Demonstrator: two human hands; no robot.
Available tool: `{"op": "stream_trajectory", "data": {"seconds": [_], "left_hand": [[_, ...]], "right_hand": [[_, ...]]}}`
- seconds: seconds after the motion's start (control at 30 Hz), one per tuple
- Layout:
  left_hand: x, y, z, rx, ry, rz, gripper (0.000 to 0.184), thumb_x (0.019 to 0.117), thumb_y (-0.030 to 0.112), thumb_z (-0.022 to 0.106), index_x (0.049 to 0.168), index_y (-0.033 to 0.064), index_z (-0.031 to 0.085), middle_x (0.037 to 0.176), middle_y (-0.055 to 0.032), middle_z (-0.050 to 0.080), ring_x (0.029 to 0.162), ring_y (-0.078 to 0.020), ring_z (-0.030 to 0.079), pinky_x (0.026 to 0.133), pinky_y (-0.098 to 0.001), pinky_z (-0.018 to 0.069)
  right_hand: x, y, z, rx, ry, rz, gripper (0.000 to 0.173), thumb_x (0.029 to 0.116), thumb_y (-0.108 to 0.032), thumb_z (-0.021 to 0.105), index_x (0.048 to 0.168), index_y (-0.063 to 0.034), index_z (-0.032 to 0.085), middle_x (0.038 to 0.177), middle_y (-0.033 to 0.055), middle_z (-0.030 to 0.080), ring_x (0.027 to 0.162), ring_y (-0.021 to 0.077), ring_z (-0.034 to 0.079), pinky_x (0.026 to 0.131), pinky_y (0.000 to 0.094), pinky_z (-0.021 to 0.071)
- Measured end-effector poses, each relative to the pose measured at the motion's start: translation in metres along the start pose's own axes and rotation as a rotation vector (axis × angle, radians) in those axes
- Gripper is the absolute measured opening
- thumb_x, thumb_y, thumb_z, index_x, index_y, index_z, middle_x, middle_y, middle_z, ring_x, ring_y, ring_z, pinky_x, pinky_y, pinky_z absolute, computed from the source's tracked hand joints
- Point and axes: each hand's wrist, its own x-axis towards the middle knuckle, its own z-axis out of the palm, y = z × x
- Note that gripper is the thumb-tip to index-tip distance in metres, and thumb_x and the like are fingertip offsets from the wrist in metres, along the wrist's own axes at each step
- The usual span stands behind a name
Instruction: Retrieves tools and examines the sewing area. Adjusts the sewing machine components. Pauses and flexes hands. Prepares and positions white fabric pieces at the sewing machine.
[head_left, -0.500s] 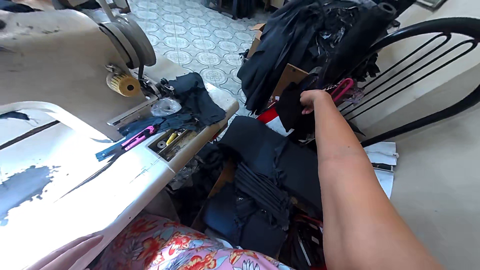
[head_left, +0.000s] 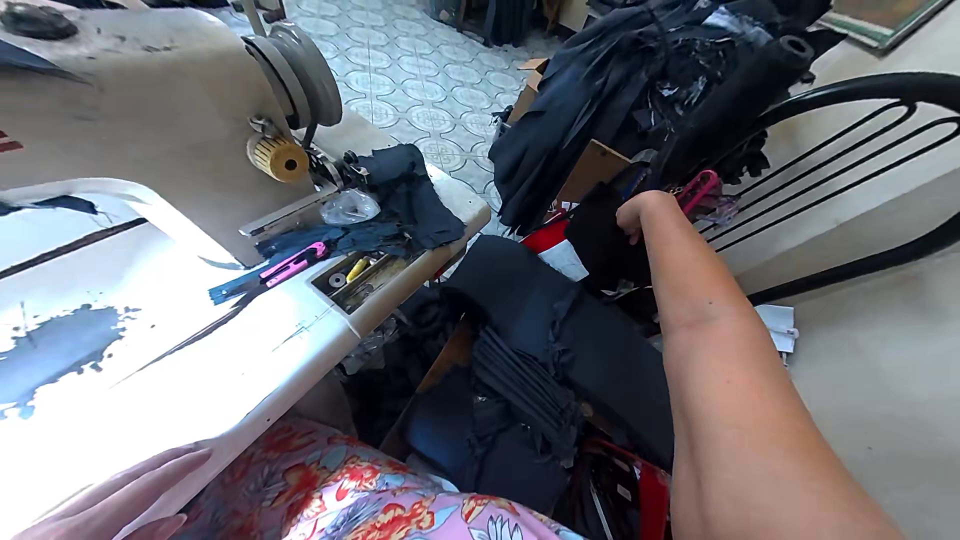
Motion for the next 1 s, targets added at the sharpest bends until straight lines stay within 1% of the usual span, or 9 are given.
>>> {"op": "stream_trajectory", "data": {"seconds": [0.1, 0.17, 0.2, 0.3, 0.47, 0.63, 0.77, 0.83, 1.0], "left_hand": [[-0.003, -0.004, 0.002, -0.017, 0.000, -0.001, 0.040, 0.1045, 0.009, 0.053, 0.140, -0.0102, 0.053, 0.147, -0.0344, 0.049, 0.133, -0.0535, 0.050, 0.111, -0.0636, 0.0398], [-0.004, -0.005, 0.003, -0.022, 0.005, 0.007, 0.040, 0.1042, 0.008, 0.054, 0.140, -0.0107, 0.053, 0.148, -0.0342, 0.048, 0.135, -0.0534, 0.049, 0.112, -0.0628, 0.0396], [-0.004, -0.005, 0.004, -0.020, 0.014, 0.015, 0.040, 0.1037, 0.008, 0.054, 0.139, -0.0113, 0.053, 0.148, -0.0345, 0.048, 0.135, -0.0535, 0.049, 0.111, -0.0627, 0.0400], [-0.005, -0.003, 0.006, -0.028, 0.032, 0.024, 0.040, 0.1029, 0.005, 0.054, 0.139, -0.0130, 0.053, 0.147, -0.0358, 0.048, 0.135, -0.0540, 0.049, 0.112, -0.0622, 0.0402], [-0.011, -0.011, 0.017, -0.071, 0.076, 0.040, 0.041, 0.1026, 0.007, 0.054, 0.139, -0.0124, 0.054, 0.151, -0.0352, 0.045, 0.138, -0.0537, 0.046, 0.114, -0.0620, 0.0378], [-0.017, -0.019, 0.018, -0.082, 0.096, 0.046, 0.040, 0.1019, 0.007, 0.056, 0.137, -0.0122, 0.055, 0.150, -0.0345, 0.045, 0.137, -0.0527, 0.048, 0.112, -0.0616, 0.0395], [-0.016, -0.023, 0.012, -0.045, 0.081, 0.067, 0.039, 0.1020, 0.007, 0.055, 0.137, -0.0110, 0.056, 0.148, -0.0331, 0.049, 0.134, -0.0513, 0.051, 0.111, -0.0613, 0.0414], [-0.013, -0.024, 0.012, -0.041, 0.109, 0.081, 0.038, 0.1014, 0.006, 0.056, 0.135, -0.0115, 0.057, 0.145, -0.0335, 0.052, 0.132, -0.0518, 0.053, 0.110, -0.0619, 0.0421], [-0.012, -0.026, 0.020, -0.041, 0.192, 0.073, 0.038, 0.0989, 0.004, 0.058, 0.133, -0.0117, 0.059, 0.142, -0.0329, 0.055, 0.130, -0.0526, 0.054, 0.109, -0.0630, 0.0420]], "right_hand": [[0.009, 0.001, 0.001, -0.166, -0.015, -0.033, 0.023, 0.1005, -0.001, 0.057, 0.116, 0.0152, 0.061, 0.118, 0.0286, 0.061, 0.111, 0.0357, 0.063, 0.097, 0.0504, 0.0488], [0.011, -0.002, 0.002, -0.460, -0.046, -0.081, 0.028, 0.0999, -0.008, 0.062, 0.117, 0.0142, 0.064, 0.124, 0.0311, 0.061, 0.121, 0.0420, 0.059, 0.101, 0.0592, 0.0446], [0.008, -0.003, 0.003, -0.514, -0.049, -0.079, 0.030, 0.1003, -0.010, 0.061, 0.119, 0.0130, 0.064, 0.128, 0.0323, 0.060, 0.126, 0.0446, 0.057, 0.102, 0.0629, 0.0428], [-0.003, -0.004, 0.008, -0.418, -0.006, -0.035, 0.032, 0.1020, -0.013, 0.059, 0.122, 0.0118, 0.064, 0.134, 0.0323, 0.058, 0.132, 0.0445, 0.053, 0.107, 0.0630, 0.0395], [-0.011, -0.010, 0.014, -0.331, 0.029, 0.004, 0.034, 0.1019, -0.013, 0.058, 0.124, 0.0117, 0.063, 0.137, 0.0316, 0.056, 0.135, 0.0427, 0.052, 0.108, 0.0599, 0.0400], [0.010, 0.003, 0.017, -0.280, 0.050, -0.138, 0.033, 0.1018, -0.007, 0.056, 0.125, 0.0170, 0.059, 0.137, 0.0361, 0.056, 0.133, 0.0480, 0.053, 0.107, 0.0667, 0.0398], [0.031, 0.018, 0.026, -0.222, 0.114, -0.244, 0.031, 0.0971, 0.002, 0.060, 0.122, 0.0193, 0.058, 0.133, 0.0381, 0.057, 0.131, 0.0504, 0.054, 0.106, 0.0663, 0.0413], [0.035, 0.025, 0.029, -0.250, 0.110, -0.250, 0.029, 0.0978, 0.003, 0.058, 0.122, 0.0199, 0.058, 0.134, 0.0381, 0.056, 0.132, 0.0502, 0.053, 0.107, 0.0660, 0.0406], [0.013, 0.012, 0.026, -0.407, 0.023, -0.187, 0.035, 0.1035, -0.004, 0.052, 0.131, 0.0178, 0.056, 0.143, 0.0355, 0.052, 0.139, 0.0476, 0.047, 0.111, 0.0661, 0.0366]]}}
